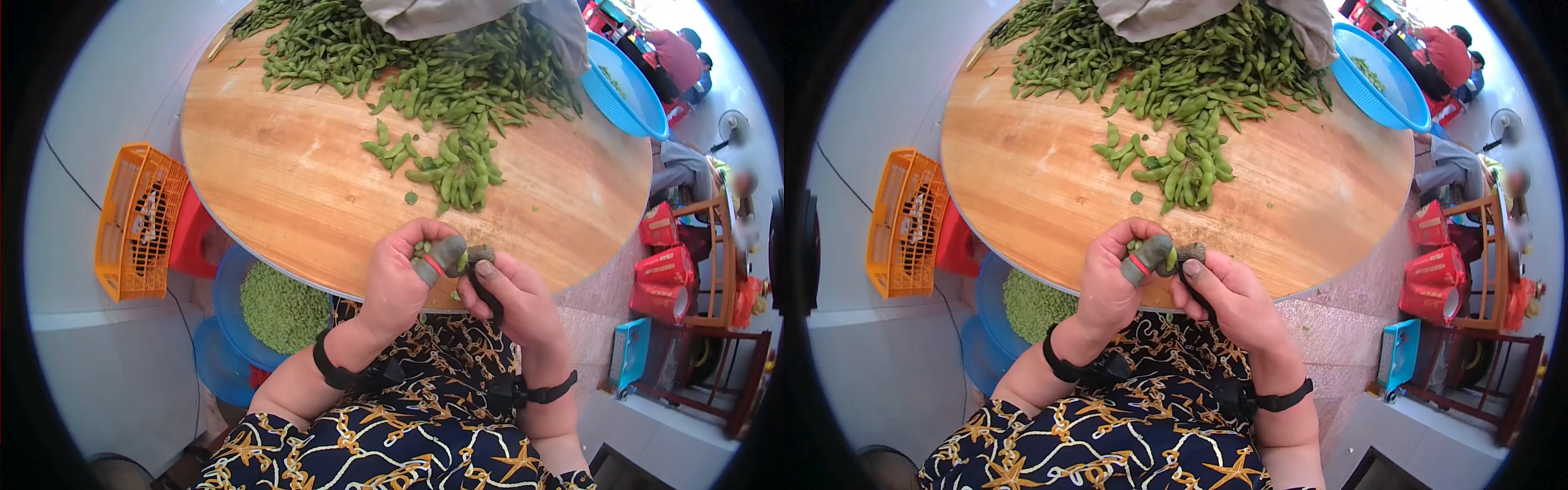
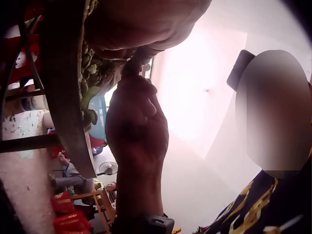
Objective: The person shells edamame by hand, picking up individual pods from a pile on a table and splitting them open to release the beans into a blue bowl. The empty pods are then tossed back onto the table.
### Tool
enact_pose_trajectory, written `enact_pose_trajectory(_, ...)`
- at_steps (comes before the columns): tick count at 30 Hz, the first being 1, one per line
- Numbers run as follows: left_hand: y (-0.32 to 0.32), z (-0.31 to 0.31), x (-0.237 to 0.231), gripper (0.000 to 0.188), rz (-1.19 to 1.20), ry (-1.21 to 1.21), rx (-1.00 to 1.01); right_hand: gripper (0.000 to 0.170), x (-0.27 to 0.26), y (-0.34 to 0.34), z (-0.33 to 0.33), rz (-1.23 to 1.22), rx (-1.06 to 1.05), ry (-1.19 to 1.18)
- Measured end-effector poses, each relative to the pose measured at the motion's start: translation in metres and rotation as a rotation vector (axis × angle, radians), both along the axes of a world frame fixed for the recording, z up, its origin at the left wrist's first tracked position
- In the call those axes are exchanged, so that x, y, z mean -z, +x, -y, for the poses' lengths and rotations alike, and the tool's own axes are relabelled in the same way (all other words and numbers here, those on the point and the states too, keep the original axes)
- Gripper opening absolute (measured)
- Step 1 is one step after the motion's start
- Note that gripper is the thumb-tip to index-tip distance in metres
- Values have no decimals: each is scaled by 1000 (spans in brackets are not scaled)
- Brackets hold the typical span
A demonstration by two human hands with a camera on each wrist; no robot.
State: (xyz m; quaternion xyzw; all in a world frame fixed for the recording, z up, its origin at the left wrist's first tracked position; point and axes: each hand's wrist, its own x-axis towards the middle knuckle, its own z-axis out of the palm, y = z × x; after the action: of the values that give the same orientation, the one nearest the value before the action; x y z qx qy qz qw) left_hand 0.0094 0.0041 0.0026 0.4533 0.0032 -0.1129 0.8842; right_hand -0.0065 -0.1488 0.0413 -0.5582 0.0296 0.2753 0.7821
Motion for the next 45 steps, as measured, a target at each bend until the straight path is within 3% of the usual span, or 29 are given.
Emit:
enact_pose_trajectory(5,3,-5,1,15,27,128,57,14,7,2,0,-31,26,-23)
enact_pose_trajectory(6,5,-9,0,13,2,12,157,14,9,1,1,-30,37,-15)
enact_pose_trajectory(8,6,-12,-2,11,-31,-95,271,14,13,-3,2,-219,36,310)
enact_pose_trajectory(11,5,-8,-4,13,-47,-242,373,14,16,-8,4,-229,52,330)
enact_pose_trajectory(12,1,-4,-3,13,-42,-177,313,14,14,-7,3,-224,50,331)
enact_pose_trajectory(14,-4,2,2,13,-36,-112,246,14,9,-6,1,116,101,-237)
enact_pose_trajectory(19,-11,13,1,11,146,208,-40,16,16,2,12,55,68,-76)
enact_pose_trajectory(21,-11,7,4,12,69,124,-34,16,12,14,17,38,31,-40)
enact_pose_trajectory(23,-10,6,6,13,-9,39,-24,18,-1,39,22,485,35,-753)
enact_pose_trajectory(24,-10,6,6,16,-1,43,12,18,4,53,24,484,43,-746)
enact_pose_trajectory(26,-10,6,2,18,13,53,54,18,21,75,28,959,286,-1314)
enact_pose_trajectory(28,-12,8,-9,20,-93,203,329,17,26,80,24,936,206,-1388)
enact_pose_trajectory(29,-12,9,-12,20,-90,202,330,17,27,82,23,911,113,-1461)
enact_pose_trajectory(33,-11,9,-14,22,-88,277,257,18,29,60,30,921,171,-1349)
enact_pose_trajectory(35,-9,10,-10,23,-64,296,204,19,30,46,38,717,258,-980)
enact_pose_trajectory(37,-6,12,-7,27,614,861,-8,20,21,34,41,627,168,-950)
enact_pose_trajectory(38,-4,14,-9,27,614,862,-8,21,14,29,42,539,79,-920)
enact_pose_trajectory(40,-3,19,-16,29,901,1187,16,22,1,18,39,582,41,-937)
enact_pose_trajectory(43,5,17,-11,25,902,1074,38,24,4,14,40,666,1,-955)
enact_pose_trajectory(44,4,17,-13,25,899,1074,36,22,3,14,39,549,42,-751)
enact_pose_trajectory(45,2,17,-17,22,705,1008,92,21,1,13,38,431,81,-548)
